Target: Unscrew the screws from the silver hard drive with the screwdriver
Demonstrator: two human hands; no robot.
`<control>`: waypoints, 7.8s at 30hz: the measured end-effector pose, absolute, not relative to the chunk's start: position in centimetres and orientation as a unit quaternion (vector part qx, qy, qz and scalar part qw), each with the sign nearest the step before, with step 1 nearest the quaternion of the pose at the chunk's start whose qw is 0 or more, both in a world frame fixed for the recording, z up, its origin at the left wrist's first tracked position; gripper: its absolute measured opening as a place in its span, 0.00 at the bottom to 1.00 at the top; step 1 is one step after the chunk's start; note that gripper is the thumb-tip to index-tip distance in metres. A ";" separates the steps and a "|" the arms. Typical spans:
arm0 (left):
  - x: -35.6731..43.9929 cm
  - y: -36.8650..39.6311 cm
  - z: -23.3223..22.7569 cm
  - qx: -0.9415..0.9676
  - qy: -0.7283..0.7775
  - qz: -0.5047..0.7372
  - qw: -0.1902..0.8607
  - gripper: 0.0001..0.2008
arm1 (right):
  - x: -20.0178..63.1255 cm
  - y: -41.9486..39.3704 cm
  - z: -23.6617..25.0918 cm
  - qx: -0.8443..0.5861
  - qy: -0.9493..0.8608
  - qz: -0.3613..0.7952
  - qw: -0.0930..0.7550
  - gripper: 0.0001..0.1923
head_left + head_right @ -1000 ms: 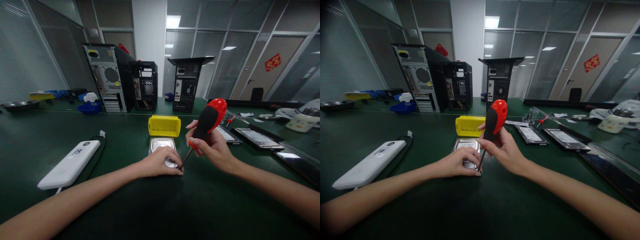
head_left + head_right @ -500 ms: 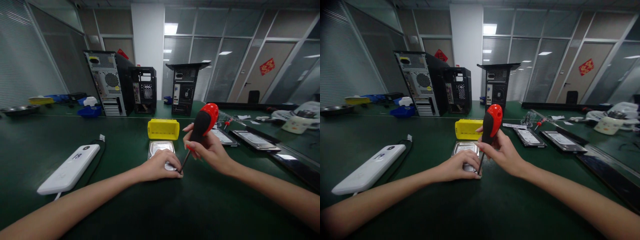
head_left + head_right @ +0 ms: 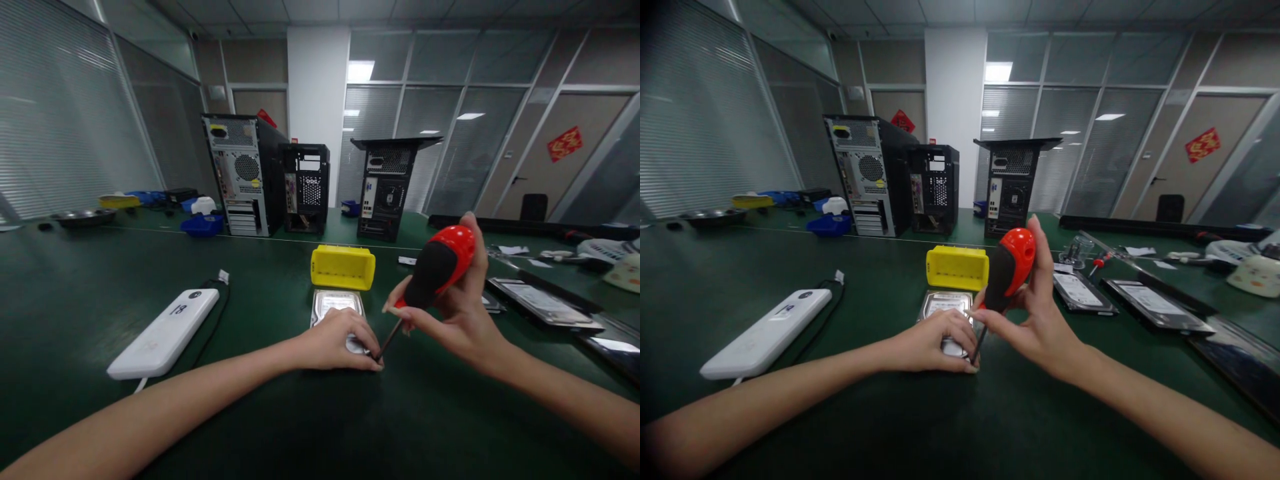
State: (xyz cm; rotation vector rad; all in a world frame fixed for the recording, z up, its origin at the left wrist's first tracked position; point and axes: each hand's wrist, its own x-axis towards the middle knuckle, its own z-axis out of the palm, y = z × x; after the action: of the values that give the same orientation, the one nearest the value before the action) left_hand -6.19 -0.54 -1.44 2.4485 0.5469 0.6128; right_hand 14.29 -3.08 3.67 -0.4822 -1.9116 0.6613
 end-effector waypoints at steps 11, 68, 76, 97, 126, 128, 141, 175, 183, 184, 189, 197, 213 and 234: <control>-6.2 -0.6 -1.1 0.916 0.200 0.218 0.272 0.04 | 14.4 -2.7 4.4 -0.189 -0.837 0.011 0.513 0.46; -5.5 -1.9 -1.1 0.785 0.331 0.257 0.457 0.24 | 16.1 -0.6 15.4 -0.199 -0.921 0.294 0.162 0.14; -5.5 -1.6 -1.6 0.784 0.322 0.254 0.467 0.22 | 16.8 -0.3 15.4 -0.155 -0.927 0.305 0.155 0.11; -6.0 -1.2 -0.2 0.895 0.251 0.173 0.325 0.28 | 15.0 -2.4 15.3 -0.220 -0.956 0.058 0.187 0.17; -5.6 -0.6 -1.8 0.773 0.297 0.209 0.520 0.32 | 16.1 -1.8 15.6 -0.197 -0.956 0.141 0.164 0.14; -5.6 -0.6 -1.8 0.774 0.297 0.208 0.520 0.32 | 16.1 -1.8 15.6 -0.197 -0.958 0.131 0.163 0.14; -5.5 -0.8 -1.6 0.776 0.295 0.203 0.519 0.31 | 14.7 -0.9 14.8 -0.163 -0.954 0.009 0.252 0.13; -5.4 -1.2 -0.8 0.788 0.274 0.199 0.514 0.28 | 13.7 -1.1 14.2 -0.090 -0.960 0.118 0.238 0.14; -5.5 -1.1 -0.6 0.798 0.272 0.207 0.496 0.17 | 13.9 -1.0 14.3 -0.085 -0.960 0.120 0.237 0.15; -5.5 -1.1 -0.6 0.800 0.272 0.206 0.493 0.14 | 13.8 -1.0 14.3 -0.085 -0.960 0.121 0.237 0.15; -5.6 -1.0 -0.7 0.797 0.279 0.206 0.495 0.22 | 13.8 -0.9 14.2 -0.083 -0.959 0.134 0.236 0.15; -5.5 -0.9 -1.0 0.789 0.288 0.206 0.502 0.20 | 13.8 -0.8 14.1 -0.088 -0.959 0.121 0.240 0.14; -5.5 -0.8 -1.6 0.761 0.291 0.206 0.543 0.23 | 13.2 -1.1 14.0 -0.113 -0.954 0.100 0.257 0.15; -5.8 -0.7 -1.5 0.810 0.242 0.185 0.501 0.23 | 14.3 -0.8 14.9 -0.133 -0.954 0.127 0.236 0.12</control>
State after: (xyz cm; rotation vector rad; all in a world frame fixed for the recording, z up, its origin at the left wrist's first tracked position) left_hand -5.80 -0.71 -1.48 1.9589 0.5856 0.4472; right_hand 14.29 -0.78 14.87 -0.3641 -2.6167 0.3477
